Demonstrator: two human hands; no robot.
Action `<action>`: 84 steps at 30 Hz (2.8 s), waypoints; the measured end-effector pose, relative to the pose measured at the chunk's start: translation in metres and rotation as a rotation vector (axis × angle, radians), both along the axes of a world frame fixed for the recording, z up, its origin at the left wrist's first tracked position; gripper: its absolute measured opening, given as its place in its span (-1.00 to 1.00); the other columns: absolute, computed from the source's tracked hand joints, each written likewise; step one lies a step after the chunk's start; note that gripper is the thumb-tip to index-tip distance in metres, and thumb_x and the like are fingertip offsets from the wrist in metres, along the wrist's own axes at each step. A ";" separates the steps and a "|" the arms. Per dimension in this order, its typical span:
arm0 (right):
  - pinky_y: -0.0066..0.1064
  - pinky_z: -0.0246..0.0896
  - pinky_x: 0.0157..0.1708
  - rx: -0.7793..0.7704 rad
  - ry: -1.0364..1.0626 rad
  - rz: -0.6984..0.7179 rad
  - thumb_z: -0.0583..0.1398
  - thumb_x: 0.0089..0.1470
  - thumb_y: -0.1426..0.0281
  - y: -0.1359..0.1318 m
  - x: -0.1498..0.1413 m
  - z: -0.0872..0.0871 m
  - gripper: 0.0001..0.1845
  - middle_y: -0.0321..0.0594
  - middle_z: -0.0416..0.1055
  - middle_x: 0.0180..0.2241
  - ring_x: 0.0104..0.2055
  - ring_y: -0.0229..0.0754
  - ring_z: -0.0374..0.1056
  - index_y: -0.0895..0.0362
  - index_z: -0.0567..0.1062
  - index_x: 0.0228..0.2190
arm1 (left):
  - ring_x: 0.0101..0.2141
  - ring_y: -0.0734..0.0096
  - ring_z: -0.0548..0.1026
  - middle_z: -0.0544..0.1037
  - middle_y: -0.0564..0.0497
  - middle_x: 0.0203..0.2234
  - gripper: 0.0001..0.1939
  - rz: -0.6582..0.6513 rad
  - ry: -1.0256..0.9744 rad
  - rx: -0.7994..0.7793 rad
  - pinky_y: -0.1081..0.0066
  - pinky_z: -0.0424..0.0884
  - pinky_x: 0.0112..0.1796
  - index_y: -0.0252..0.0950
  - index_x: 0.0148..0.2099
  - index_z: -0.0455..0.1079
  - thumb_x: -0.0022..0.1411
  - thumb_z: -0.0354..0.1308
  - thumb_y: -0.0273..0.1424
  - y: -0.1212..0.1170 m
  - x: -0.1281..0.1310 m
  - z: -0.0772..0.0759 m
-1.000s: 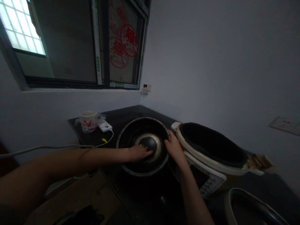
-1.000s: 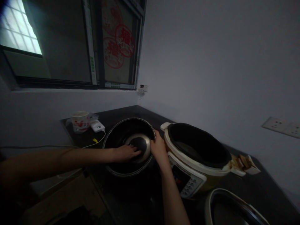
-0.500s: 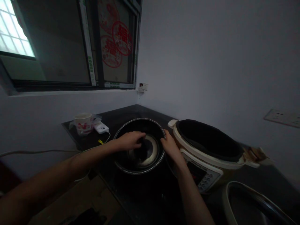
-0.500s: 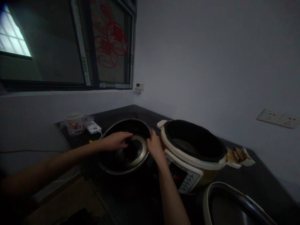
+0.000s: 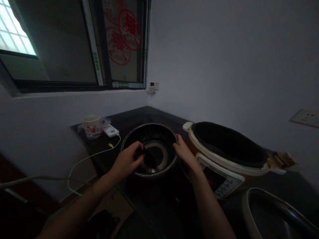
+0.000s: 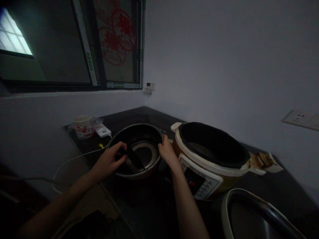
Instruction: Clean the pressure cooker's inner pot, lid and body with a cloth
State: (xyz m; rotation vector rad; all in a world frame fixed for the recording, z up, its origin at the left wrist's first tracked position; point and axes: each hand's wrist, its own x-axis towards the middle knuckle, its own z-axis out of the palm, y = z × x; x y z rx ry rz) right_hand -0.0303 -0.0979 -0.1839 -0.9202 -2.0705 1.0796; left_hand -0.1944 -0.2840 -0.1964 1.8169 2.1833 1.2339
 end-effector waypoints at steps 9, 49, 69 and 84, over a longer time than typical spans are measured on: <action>-0.19 0.20 0.03 -0.029 0.000 0.011 0.01 -0.11 0.55 0.003 -0.001 -0.003 -0.50 -0.11 0.42 -0.09 -0.05 -0.06 0.36 0.09 0.27 -0.06 | -0.31 0.34 0.46 0.48 0.08 -0.29 -0.86 0.100 0.071 -0.130 0.41 0.22 -0.36 -0.17 -0.18 0.22 0.17 0.03 -0.37 0.002 0.009 0.005; -0.12 -0.15 0.26 0.015 0.231 -0.120 0.08 0.03 0.42 0.000 -0.015 -0.015 -0.57 -0.02 0.29 0.14 0.26 -0.07 0.09 0.16 0.40 -0.02 | -0.36 0.36 0.45 0.44 0.08 -0.35 -0.89 0.056 -0.163 0.101 0.38 0.32 -0.31 -0.20 -0.22 0.24 0.17 0.06 -0.35 0.034 -0.002 0.021; -0.22 0.33 -0.12 -0.806 0.766 -0.094 0.42 -0.39 0.38 -0.107 0.065 0.016 -0.61 -0.28 0.57 -0.37 -0.21 -0.06 0.48 0.08 0.53 -0.38 | -0.03 0.32 0.44 0.43 -0.08 0.02 -0.44 -0.487 -0.118 0.097 0.30 0.31 0.01 -0.16 0.23 0.06 0.21 0.11 -0.35 0.015 0.034 0.031; -0.11 0.35 -0.10 -0.981 0.812 -0.377 0.48 -0.40 0.29 -0.167 0.120 -0.088 -0.45 -0.23 0.58 -0.24 -0.14 0.02 0.49 0.03 0.54 -0.25 | -0.31 0.03 0.58 0.61 -0.22 -0.31 -0.55 -0.330 0.530 -0.355 0.24 0.36 -0.34 -0.25 -0.15 0.48 0.36 -0.21 -0.19 0.043 0.051 0.020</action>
